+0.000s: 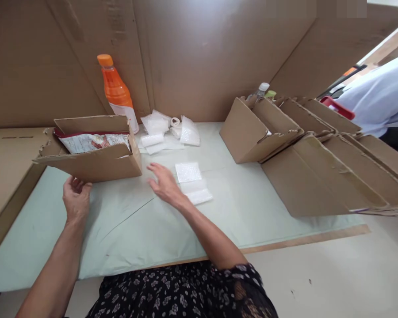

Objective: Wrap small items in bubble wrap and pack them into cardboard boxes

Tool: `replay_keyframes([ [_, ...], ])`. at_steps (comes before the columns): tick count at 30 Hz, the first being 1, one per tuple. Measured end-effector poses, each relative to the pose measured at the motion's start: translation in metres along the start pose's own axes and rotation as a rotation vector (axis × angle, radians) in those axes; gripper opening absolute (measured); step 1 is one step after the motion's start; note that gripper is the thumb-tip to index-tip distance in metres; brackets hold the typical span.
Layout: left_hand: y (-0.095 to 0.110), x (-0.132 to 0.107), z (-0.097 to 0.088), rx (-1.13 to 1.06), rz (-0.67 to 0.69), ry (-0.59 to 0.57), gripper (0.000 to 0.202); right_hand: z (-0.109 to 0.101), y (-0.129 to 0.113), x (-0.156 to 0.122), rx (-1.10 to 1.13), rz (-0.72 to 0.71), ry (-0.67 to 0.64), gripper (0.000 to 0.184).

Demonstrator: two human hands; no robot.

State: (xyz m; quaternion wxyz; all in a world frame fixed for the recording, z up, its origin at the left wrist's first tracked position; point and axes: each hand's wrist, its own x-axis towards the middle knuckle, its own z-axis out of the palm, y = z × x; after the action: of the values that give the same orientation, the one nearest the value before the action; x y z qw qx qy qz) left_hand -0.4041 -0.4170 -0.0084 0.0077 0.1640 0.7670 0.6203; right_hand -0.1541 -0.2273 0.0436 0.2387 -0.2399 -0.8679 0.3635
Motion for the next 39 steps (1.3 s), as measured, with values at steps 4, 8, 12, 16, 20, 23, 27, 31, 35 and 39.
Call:
replay_keyframes([
  [4, 0.013, -0.025, -0.016, 0.073, 0.109, 0.067, 0.065, -0.081, 0.038, -0.054, -0.339, 0.100, 0.107, 0.059],
  [8, 0.042, -0.074, -0.005, 0.087, 0.149, -0.047, 0.043, -0.114, 0.055, -0.090, -0.526, 0.229, 0.007, 0.043],
  [12, 0.067, -0.129, 0.024, 0.102, 0.193, -0.479, 0.030, -0.100, 0.035, -0.108, -0.329, 0.118, -0.066, 0.023],
  [16, 0.076, -0.154, 0.035, 0.122, 0.305, -0.745, 0.038, -0.090, 0.003, -0.125, -0.058, -0.005, -0.250, 0.019],
  [20, 0.080, -0.158, 0.034, 0.140, 0.458, -1.083, 0.074, -0.093, -0.015, -0.137, 0.180, -0.061, -0.426, 0.016],
  [23, 0.077, -0.166, 0.035, 0.179, 0.564, -1.324, 0.073, -0.097, -0.010, -0.136, 0.286, -0.019, -0.457, 0.016],
  [27, 0.067, -0.176, 0.038, 0.270, 0.652, -1.356, 0.045, -0.087, 0.020, -0.126, -0.128, 0.101, -0.153, 0.022],
  [31, 0.062, -0.178, 0.037, 0.266, 0.663, -1.306, 0.044, -0.069, 0.054, -0.105, -0.518, 0.059, -0.075, 0.032],
  [35, 0.066, -0.180, 0.034, 0.206, 0.658, -1.235, 0.041, -0.069, 0.074, -0.070, -0.575, 0.073, 0.006, 0.025],
  [39, 0.077, -0.182, 0.028, 0.155, 0.679, -1.174, 0.036, -0.085, 0.073, -0.040, -0.540, 0.066, 0.014, 0.024],
])
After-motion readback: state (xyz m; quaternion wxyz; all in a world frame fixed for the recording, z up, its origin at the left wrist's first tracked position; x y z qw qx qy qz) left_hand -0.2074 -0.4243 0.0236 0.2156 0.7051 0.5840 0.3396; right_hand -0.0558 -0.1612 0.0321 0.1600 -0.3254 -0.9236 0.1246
